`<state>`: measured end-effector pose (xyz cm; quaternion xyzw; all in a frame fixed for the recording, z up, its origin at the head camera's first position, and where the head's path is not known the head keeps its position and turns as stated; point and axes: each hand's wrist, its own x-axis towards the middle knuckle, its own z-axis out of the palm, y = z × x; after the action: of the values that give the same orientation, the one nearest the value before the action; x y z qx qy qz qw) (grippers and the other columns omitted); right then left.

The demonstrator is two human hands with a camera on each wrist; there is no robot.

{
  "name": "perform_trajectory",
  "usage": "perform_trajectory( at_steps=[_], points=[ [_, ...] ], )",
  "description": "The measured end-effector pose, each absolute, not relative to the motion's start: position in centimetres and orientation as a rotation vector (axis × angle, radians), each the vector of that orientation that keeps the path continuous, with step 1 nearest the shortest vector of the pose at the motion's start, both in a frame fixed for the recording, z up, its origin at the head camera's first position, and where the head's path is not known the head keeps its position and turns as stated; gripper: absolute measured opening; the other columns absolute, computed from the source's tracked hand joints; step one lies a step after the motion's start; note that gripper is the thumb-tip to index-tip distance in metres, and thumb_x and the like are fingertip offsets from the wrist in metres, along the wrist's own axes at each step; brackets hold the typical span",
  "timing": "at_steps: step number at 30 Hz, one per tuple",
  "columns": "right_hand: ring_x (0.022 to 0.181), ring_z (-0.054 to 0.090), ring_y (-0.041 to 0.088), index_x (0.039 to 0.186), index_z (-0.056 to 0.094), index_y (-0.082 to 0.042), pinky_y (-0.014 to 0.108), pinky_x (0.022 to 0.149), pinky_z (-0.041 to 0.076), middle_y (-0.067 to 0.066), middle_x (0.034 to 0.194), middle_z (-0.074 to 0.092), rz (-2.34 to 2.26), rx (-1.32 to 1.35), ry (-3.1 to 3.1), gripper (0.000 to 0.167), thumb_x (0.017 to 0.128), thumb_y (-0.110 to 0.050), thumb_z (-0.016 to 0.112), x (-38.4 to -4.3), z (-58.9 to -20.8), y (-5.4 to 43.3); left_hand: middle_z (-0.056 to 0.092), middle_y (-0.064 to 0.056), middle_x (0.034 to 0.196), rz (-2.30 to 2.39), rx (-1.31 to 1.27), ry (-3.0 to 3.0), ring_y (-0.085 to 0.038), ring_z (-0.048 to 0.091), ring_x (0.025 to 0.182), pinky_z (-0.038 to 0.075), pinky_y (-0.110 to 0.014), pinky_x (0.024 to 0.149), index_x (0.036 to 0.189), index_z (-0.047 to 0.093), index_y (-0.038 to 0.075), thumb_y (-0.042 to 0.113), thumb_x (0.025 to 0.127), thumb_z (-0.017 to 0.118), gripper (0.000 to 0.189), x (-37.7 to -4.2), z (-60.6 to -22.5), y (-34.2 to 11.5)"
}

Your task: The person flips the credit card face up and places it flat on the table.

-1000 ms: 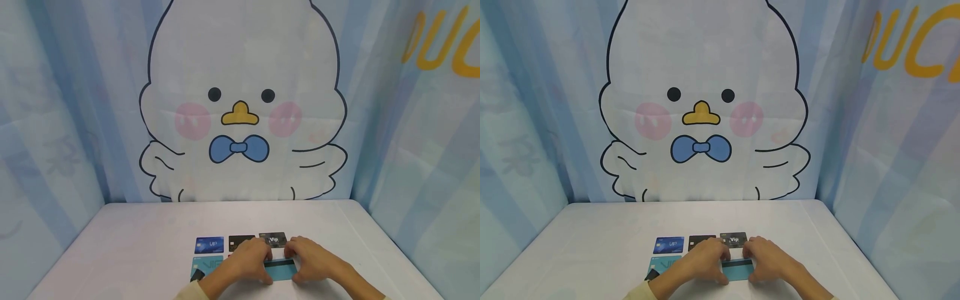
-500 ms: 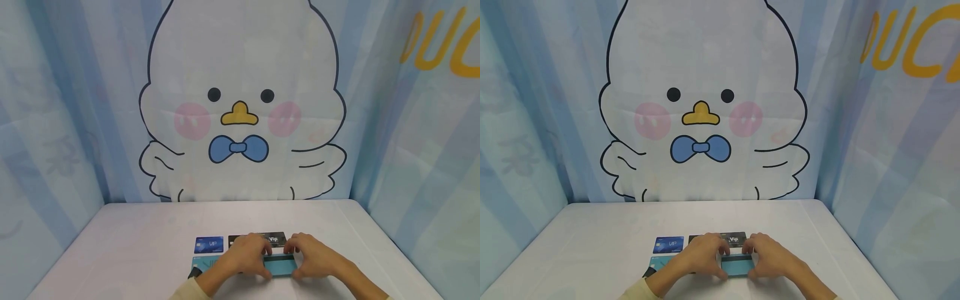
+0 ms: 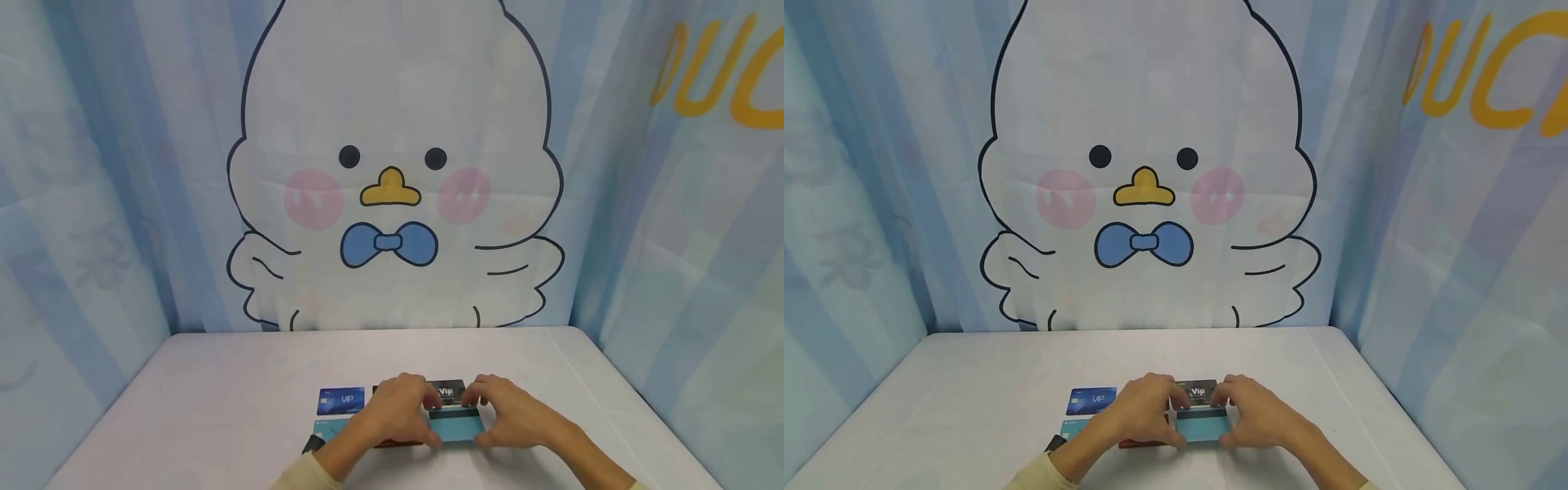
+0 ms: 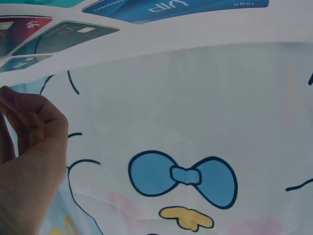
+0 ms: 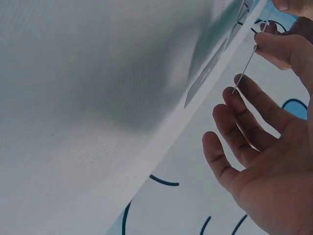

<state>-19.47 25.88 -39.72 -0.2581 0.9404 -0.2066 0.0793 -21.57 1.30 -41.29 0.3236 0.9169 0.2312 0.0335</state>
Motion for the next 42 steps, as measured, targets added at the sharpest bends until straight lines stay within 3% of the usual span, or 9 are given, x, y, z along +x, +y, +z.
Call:
perform_trajectory(
  at_steps=[6,32,42],
  points=[
    [0.103,0.055,0.014,0.113,0.069,-0.023,0.04,0.092,0.053,-0.011,0.108,0.061,-0.598,-0.755,2.827,0.044,0.075,-0.03,0.09,-19.3,-39.7,25.4,0.067,0.015,0.085,0.721,0.997,2.845,-0.001,0.054,0.078,0.048,-0.025,0.071,0.101,0.082,0.026,0.043,0.067,0.097,0.041,-21.6,-41.4,1.3],
    [0.096,0.056,0.006,0.115,0.069,-0.022,0.028,0.086,0.052,-0.013,0.104,0.062,-0.731,-0.853,2.784,0.045,0.077,-0.037,0.09,-19.5,-39.5,23.8,0.073,0.017,0.09,0.818,1.061,2.855,-0.002,0.061,0.086,0.049,-0.025,0.072,0.102,0.083,0.026,0.045,0.067,0.096,0.043,-21.7,-41.2,1.2],
    [0.099,0.065,0.013,0.113,0.065,-0.023,0.037,0.085,0.053,-0.011,0.108,0.068,-0.927,-0.834,2.711,0.043,0.079,-0.032,0.09,-20.1,-40.1,24.7,0.074,0.01,0.092,1.004,0.944,2.709,-0.002,0.058,0.077,0.05,-0.02,0.068,0.109,0.08,0.021,0.037,0.074,0.094,0.04,-22.0,-41.2,0.1]
  ],
)
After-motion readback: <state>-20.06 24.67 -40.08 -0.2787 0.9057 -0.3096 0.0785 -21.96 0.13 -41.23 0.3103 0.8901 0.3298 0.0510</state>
